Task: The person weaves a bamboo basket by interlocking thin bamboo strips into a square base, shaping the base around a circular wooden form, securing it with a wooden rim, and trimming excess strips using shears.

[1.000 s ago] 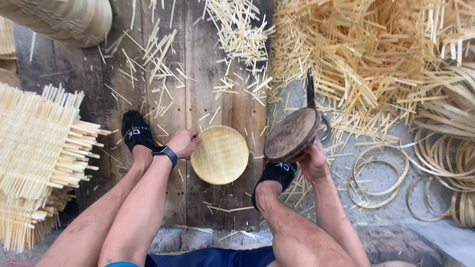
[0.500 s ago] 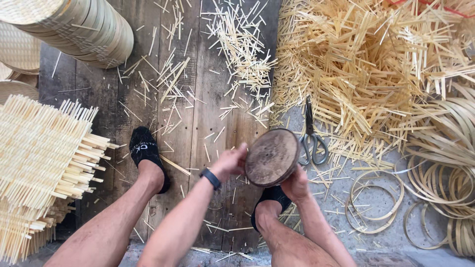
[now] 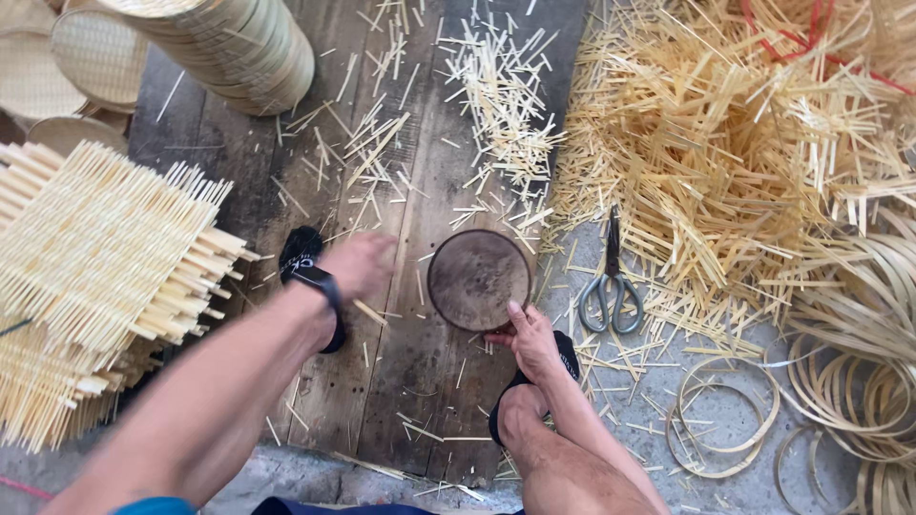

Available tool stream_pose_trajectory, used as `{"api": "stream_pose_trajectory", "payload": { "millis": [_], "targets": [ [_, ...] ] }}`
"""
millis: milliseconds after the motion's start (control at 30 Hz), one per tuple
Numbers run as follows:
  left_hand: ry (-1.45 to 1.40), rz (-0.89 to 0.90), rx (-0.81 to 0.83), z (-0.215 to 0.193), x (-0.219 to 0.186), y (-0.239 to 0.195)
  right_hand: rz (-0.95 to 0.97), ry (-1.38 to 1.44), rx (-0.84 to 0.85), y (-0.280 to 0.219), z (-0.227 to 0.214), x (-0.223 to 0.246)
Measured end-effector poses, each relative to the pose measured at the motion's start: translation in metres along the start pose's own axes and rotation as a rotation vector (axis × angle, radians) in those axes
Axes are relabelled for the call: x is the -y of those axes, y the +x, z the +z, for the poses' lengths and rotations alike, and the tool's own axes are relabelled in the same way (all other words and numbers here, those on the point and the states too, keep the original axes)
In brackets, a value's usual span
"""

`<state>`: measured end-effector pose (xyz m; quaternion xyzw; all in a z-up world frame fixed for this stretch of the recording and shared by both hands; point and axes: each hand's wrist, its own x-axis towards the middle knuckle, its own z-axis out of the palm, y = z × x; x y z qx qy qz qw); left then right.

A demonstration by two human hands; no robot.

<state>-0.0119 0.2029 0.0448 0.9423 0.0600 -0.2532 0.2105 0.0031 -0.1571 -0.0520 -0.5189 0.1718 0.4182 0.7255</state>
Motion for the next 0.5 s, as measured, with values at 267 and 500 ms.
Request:
{"api": "stream_pose_trajectory", "payload": {
  "millis": [267, 500],
  "targets": [
    [0.455, -0.379, 0.000, -0.120, 0.157, -0.148, 0.151, -0.205, -0.056, -0.003, -0.008, -0.024],
    [0.299, -0.621, -0.191, -0.043, 0.220, -0.183, 0.029, -0.289, -0.007, -0.010, -0.027, -0.036]
  ]
}}
